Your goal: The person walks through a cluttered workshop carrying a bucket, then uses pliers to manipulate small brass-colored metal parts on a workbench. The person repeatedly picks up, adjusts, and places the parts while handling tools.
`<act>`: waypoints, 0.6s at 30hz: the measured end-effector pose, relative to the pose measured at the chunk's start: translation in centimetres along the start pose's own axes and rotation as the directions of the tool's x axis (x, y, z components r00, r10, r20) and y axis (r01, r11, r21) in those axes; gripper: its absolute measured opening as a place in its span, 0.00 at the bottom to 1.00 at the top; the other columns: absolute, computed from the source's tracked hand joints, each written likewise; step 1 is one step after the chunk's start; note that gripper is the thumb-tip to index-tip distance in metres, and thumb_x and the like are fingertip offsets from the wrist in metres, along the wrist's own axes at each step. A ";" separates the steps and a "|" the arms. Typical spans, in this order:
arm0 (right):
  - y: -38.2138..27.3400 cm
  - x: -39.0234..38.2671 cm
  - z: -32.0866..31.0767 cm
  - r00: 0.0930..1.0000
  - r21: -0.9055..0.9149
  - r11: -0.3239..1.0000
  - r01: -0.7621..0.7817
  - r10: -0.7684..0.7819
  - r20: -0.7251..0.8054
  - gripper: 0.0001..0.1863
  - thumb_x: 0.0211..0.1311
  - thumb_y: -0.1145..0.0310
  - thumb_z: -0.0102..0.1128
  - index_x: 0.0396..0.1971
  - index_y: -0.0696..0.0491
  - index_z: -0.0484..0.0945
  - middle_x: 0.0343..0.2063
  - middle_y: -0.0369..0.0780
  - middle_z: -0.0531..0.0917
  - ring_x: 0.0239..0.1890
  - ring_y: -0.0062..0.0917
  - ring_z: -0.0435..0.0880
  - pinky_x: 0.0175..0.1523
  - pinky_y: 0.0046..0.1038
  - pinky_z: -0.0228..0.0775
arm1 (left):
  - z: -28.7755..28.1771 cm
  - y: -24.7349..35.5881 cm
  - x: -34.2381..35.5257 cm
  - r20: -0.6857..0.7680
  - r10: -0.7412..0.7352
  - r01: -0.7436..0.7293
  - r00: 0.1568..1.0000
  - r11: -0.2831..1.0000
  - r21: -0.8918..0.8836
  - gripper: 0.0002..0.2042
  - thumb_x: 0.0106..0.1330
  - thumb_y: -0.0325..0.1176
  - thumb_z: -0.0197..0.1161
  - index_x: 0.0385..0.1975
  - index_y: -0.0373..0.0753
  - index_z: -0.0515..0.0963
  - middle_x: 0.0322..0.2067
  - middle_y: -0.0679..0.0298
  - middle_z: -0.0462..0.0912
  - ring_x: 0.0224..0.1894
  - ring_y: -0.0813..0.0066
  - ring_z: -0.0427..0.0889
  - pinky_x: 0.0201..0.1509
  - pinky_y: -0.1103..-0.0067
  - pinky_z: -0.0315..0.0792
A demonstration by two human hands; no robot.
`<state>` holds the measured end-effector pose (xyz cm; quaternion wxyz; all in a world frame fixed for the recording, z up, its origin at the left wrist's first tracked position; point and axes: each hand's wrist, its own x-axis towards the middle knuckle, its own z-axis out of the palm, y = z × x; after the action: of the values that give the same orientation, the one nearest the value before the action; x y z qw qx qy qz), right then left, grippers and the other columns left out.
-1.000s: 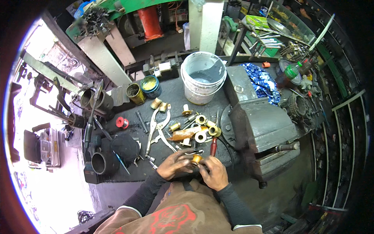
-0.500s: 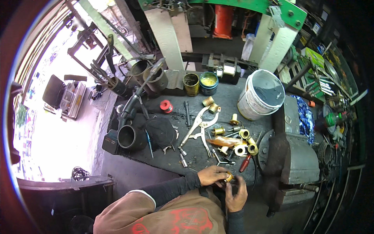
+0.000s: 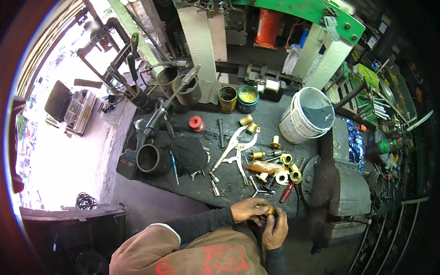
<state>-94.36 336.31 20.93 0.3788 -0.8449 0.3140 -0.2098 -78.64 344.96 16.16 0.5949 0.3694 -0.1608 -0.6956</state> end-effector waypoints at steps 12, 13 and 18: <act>-1.7 0.4 -0.6 0.995 0.003 1.000 0.030 -0.030 -0.095 0.13 0.71 0.67 0.57 0.47 0.61 0.78 0.37 0.50 0.80 0.39 0.47 0.81 0.45 0.39 0.74 | 0.8 0.3 -0.6 0.001 -0.014 0.014 1.000 0.992 -0.122 0.21 0.78 0.45 0.58 0.57 0.32 0.73 0.46 0.57 0.82 0.47 0.69 0.85 0.47 0.71 0.84; -2.0 0.4 -0.7 0.995 0.009 1.000 0.029 -0.028 -0.099 0.13 0.70 0.68 0.57 0.47 0.61 0.78 0.37 0.50 0.80 0.39 0.47 0.81 0.45 0.40 0.74 | 1.0 0.6 -0.7 0.003 -0.021 0.021 1.000 0.992 -0.128 0.21 0.78 0.45 0.58 0.57 0.32 0.73 0.47 0.57 0.82 0.47 0.68 0.85 0.47 0.71 0.84; -2.0 0.0 -1.1 0.993 0.048 0.999 -0.008 0.013 -0.118 0.15 0.71 0.65 0.59 0.49 0.61 0.77 0.37 0.49 0.81 0.39 0.44 0.82 0.45 0.38 0.75 | 2.0 1.6 -0.9 0.001 -0.013 0.013 1.000 0.999 -0.050 0.23 0.78 0.45 0.57 0.61 0.31 0.71 0.51 0.54 0.81 0.51 0.66 0.84 0.51 0.69 0.84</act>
<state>-94.27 336.74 23.17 0.3806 -0.8202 0.3352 -0.2648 -78.89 344.95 18.91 0.5996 0.3552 -0.1410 -0.7032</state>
